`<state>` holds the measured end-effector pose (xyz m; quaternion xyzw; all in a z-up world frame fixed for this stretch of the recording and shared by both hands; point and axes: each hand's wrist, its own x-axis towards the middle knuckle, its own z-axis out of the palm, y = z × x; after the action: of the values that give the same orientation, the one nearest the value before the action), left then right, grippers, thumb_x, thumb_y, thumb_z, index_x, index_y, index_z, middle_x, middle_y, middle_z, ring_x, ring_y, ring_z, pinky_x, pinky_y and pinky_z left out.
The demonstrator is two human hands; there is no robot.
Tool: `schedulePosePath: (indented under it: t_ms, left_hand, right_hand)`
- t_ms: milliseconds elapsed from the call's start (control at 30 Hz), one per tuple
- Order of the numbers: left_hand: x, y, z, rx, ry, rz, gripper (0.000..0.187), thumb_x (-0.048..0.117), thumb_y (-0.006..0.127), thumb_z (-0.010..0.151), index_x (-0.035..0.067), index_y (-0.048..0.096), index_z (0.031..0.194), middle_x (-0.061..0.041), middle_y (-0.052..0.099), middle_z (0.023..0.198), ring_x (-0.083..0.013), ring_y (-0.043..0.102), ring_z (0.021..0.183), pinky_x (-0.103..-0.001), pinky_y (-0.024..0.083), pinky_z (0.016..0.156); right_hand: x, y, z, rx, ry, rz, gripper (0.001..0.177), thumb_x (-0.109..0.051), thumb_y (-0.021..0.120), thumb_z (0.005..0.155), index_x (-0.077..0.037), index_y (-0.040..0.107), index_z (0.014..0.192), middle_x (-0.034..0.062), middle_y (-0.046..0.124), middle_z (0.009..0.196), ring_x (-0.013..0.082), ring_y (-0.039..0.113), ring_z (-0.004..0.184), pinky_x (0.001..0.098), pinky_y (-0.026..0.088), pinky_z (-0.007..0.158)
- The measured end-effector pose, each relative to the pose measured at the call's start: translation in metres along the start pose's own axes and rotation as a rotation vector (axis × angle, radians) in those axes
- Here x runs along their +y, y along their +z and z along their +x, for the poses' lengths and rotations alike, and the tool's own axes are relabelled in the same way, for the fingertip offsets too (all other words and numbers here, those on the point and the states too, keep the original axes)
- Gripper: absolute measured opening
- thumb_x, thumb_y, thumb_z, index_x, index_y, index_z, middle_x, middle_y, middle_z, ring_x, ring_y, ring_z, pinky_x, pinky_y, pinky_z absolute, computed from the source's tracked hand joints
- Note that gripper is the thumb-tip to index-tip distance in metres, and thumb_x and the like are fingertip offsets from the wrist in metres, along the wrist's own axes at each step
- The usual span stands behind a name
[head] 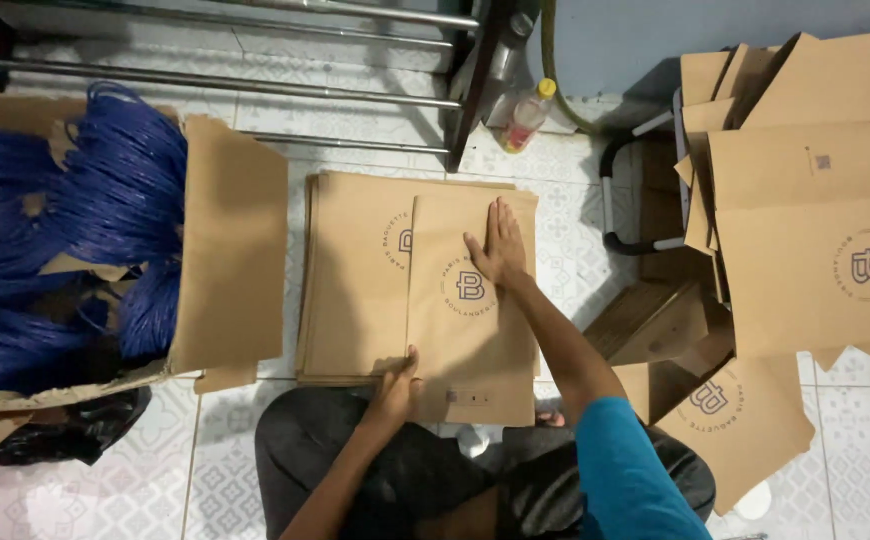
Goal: The person sits on the floor and folds flat brown paper bags into upright pouches. They pick up a bag, fold the bottom and side edges to form the base, and then fold the top edges inward to close the opening. The person repeats this process for several bags, placing the finished ones in a stack.
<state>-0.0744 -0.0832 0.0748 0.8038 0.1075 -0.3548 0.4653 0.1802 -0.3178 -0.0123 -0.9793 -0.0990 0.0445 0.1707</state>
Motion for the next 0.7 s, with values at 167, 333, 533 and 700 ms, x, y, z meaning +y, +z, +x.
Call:
schedulePosePath:
  t_ms: [167, 333, 533, 700]
  left_hand:
    - [-0.061, 0.026, 0.039, 0.159, 0.294, 0.104, 0.063, 0.027, 0.049, 0.102, 0.015, 0.029, 0.161, -0.034, 0.065, 0.124, -0.0490, 0.065, 0.113, -0.054, 0.058, 0.091]
    - [-0.080, 0.029, 0.057, 0.293, 0.376, -0.203, 0.054, 0.023, 0.059, 0.100, 0.010, 0.050, 0.152, -0.029, 0.065, 0.131, -0.0388, 0.067, 0.116, -0.044, 0.057, 0.094]
    - [0.001, 0.002, 0.022, 0.416, 0.487, -0.822, 0.031, 0.022, 0.066, 0.102, 0.005, 0.072, 0.127, -0.016, 0.070, 0.127, -0.0226, 0.062, 0.121, -0.041, 0.047, 0.109]
    - [0.121, -0.026, -0.051, 0.249, 0.477, -1.095, 0.047, 0.042, 0.070, 0.099, 0.015, 0.063, 0.138, -0.012, 0.064, 0.133, -0.0214, 0.063, 0.116, -0.040, 0.051, 0.101]
  right_hand:
    - [0.012, 0.004, 0.013, -0.009, 0.014, -0.001, 0.096, -0.070, 0.043, 0.099, -0.008, 0.013, 0.165, 0.0168, 0.010, 0.172, 0.0358, 0.011, 0.159, 0.0513, 0.016, 0.128]
    - [0.001, 0.017, -0.069, 0.168, -0.265, -0.052, 0.089, -0.064, 0.049, 0.097, -0.013, 0.023, 0.165, 0.0222, 0.016, 0.170, 0.0492, 0.017, 0.153, 0.0645, 0.026, 0.119]
    - [-0.079, -0.086, -0.237, -0.235, -0.568, 0.290, 0.108, -0.083, 0.069, 0.067, -0.021, 0.048, 0.154, 0.0130, 0.042, 0.161, 0.0466, 0.037, 0.145, 0.0794, 0.022, 0.108]
    - [-0.085, -0.145, -0.283, 0.082, -0.238, 0.571, 0.015, -0.030, 0.079, 0.085, -0.021, 0.075, 0.073, 0.0000, 0.072, 0.063, 0.0169, 0.070, 0.062, 0.0298, 0.054, 0.062]
